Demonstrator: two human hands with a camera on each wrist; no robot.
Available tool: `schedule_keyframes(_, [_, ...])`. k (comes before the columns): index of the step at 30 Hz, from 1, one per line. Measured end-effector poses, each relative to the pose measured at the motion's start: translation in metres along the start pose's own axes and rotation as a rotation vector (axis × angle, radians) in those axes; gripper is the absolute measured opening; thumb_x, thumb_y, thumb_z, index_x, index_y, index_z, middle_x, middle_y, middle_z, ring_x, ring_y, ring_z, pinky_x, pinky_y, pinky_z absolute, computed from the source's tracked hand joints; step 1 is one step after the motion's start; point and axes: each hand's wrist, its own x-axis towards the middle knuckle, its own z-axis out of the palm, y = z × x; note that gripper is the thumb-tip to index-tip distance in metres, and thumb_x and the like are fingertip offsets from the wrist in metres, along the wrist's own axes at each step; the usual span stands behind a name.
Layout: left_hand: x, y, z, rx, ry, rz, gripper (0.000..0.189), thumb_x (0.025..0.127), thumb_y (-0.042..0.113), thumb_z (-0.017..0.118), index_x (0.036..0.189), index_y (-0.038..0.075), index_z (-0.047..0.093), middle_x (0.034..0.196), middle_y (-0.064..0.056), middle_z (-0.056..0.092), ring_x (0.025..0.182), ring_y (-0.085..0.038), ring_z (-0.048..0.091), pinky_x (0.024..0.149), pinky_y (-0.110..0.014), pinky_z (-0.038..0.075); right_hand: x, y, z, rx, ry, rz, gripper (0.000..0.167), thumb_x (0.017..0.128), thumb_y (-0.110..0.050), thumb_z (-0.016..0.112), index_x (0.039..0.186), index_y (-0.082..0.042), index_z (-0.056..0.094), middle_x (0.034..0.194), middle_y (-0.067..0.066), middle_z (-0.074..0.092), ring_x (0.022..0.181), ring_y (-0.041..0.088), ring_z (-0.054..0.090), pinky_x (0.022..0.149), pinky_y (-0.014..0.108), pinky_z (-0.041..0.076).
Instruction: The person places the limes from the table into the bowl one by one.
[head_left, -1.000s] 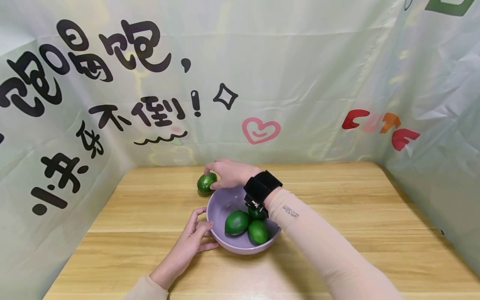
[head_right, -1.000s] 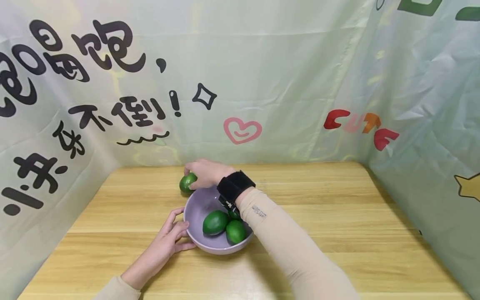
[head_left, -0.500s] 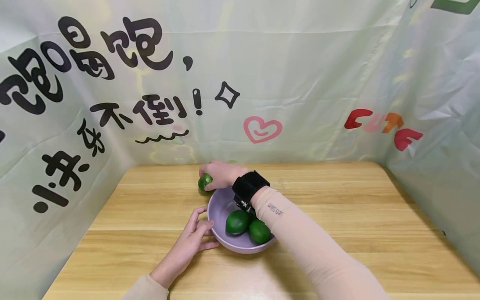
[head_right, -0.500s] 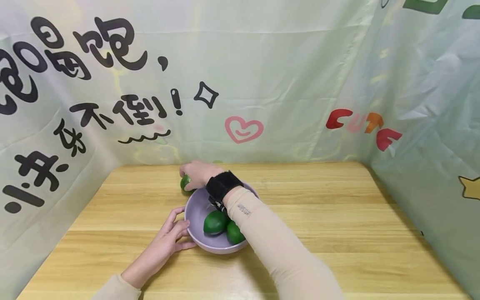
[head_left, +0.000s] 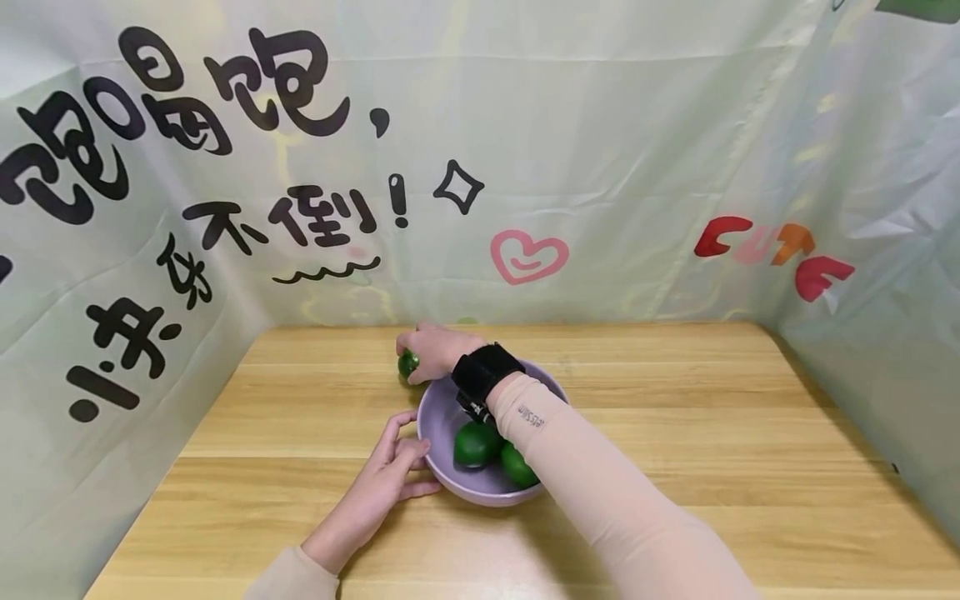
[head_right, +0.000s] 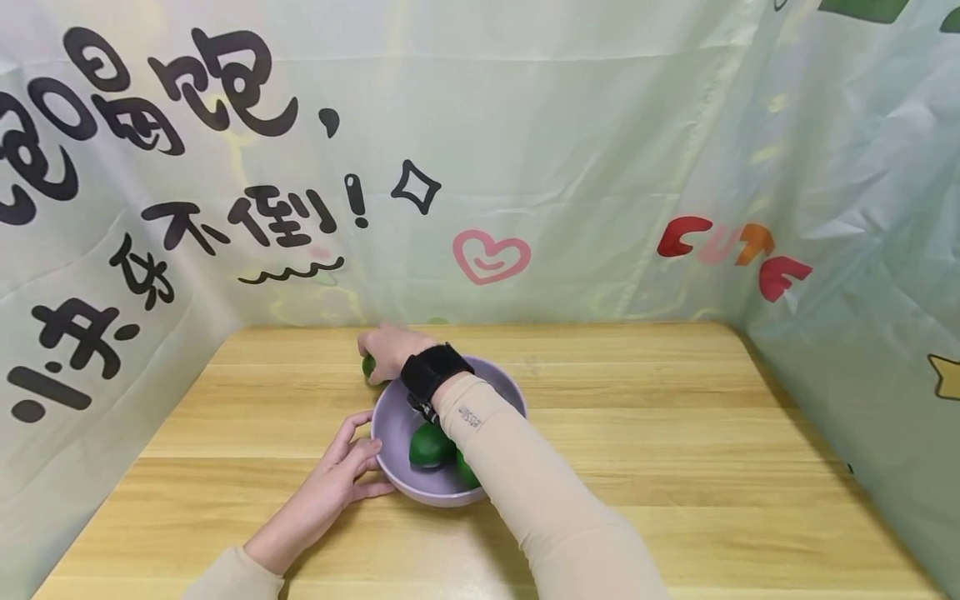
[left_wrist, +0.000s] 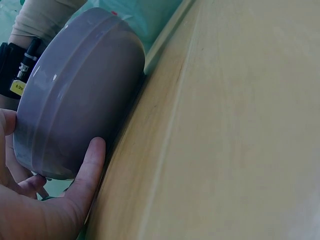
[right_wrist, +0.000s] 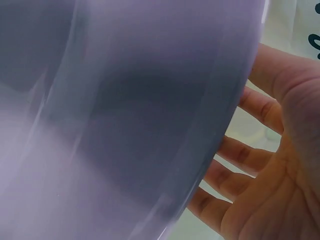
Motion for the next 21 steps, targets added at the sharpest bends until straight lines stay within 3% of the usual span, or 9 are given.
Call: schedule_keyframes(21, [0.0034, -0.0026, 0.0, -0.002, -0.003, 0.006, 0.051, 0.112, 0.027, 0.053, 0.159, 0.022, 0.034, 0.141, -0.029, 0.055, 0.115, -0.027, 0.07, 0.099, -0.048, 0.068, 0.0023, -0.0048, 0.0016, -0.06, 0.007, -0.007, 0.042, 0.102, -0.015, 0.073, 0.144, -0.017, 0.065, 0.138, 0.01, 0.063, 0.122, 0.024, 0.055, 0.091, 0.029, 0.051])
